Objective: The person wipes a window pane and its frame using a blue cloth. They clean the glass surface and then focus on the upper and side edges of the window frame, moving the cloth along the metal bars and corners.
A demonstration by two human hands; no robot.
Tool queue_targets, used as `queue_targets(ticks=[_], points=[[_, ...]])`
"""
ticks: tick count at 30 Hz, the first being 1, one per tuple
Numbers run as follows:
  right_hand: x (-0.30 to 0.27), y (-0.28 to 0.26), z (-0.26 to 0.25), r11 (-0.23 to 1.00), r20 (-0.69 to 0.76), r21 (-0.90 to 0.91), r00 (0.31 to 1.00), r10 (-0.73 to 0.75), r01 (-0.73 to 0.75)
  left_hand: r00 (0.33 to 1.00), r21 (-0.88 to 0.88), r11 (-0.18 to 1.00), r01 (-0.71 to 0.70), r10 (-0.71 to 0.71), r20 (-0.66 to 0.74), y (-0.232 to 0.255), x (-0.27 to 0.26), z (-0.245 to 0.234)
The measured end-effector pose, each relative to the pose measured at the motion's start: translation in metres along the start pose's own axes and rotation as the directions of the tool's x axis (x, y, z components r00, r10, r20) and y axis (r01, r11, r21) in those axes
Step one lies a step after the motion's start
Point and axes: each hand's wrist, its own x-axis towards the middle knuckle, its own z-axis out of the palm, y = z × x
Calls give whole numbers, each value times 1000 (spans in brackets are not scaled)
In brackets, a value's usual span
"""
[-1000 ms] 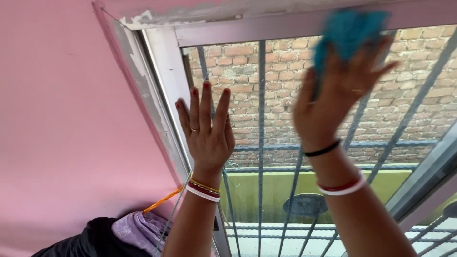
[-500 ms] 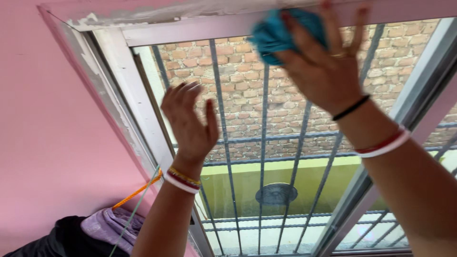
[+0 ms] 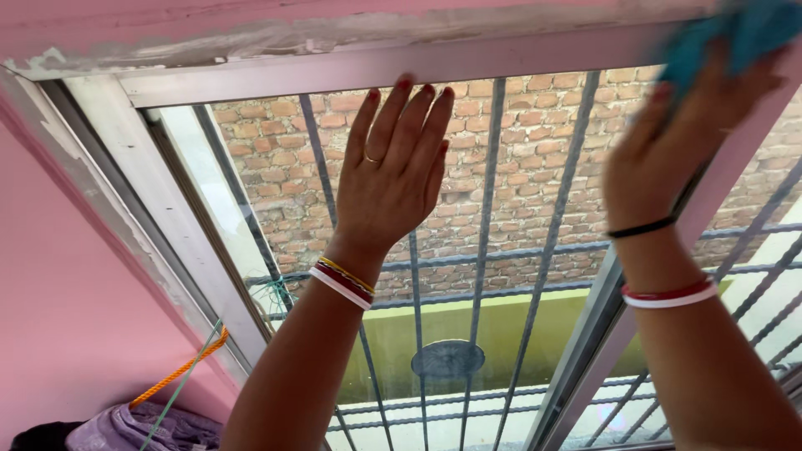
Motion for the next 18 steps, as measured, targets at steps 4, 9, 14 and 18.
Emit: queue_targets(ticks=[4, 9, 14, 18], points=[[-13, -23, 13, 978, 56, 90, 979, -194, 188, 999, 42, 999, 24, -22, -39, 3, 0, 0], [29, 9, -16, 642, 168, -135, 656, -736, 754, 998, -108, 993, 45, -50, -39, 55, 31, 29], [53, 97, -53, 586, 161, -358, 667, -728, 727, 994, -16, 994, -111, 111, -2, 104, 62, 51], [35, 146, -43, 924, 163, 49, 910, -382, 379, 997, -37, 996, -83, 82, -11, 105, 57, 52]])
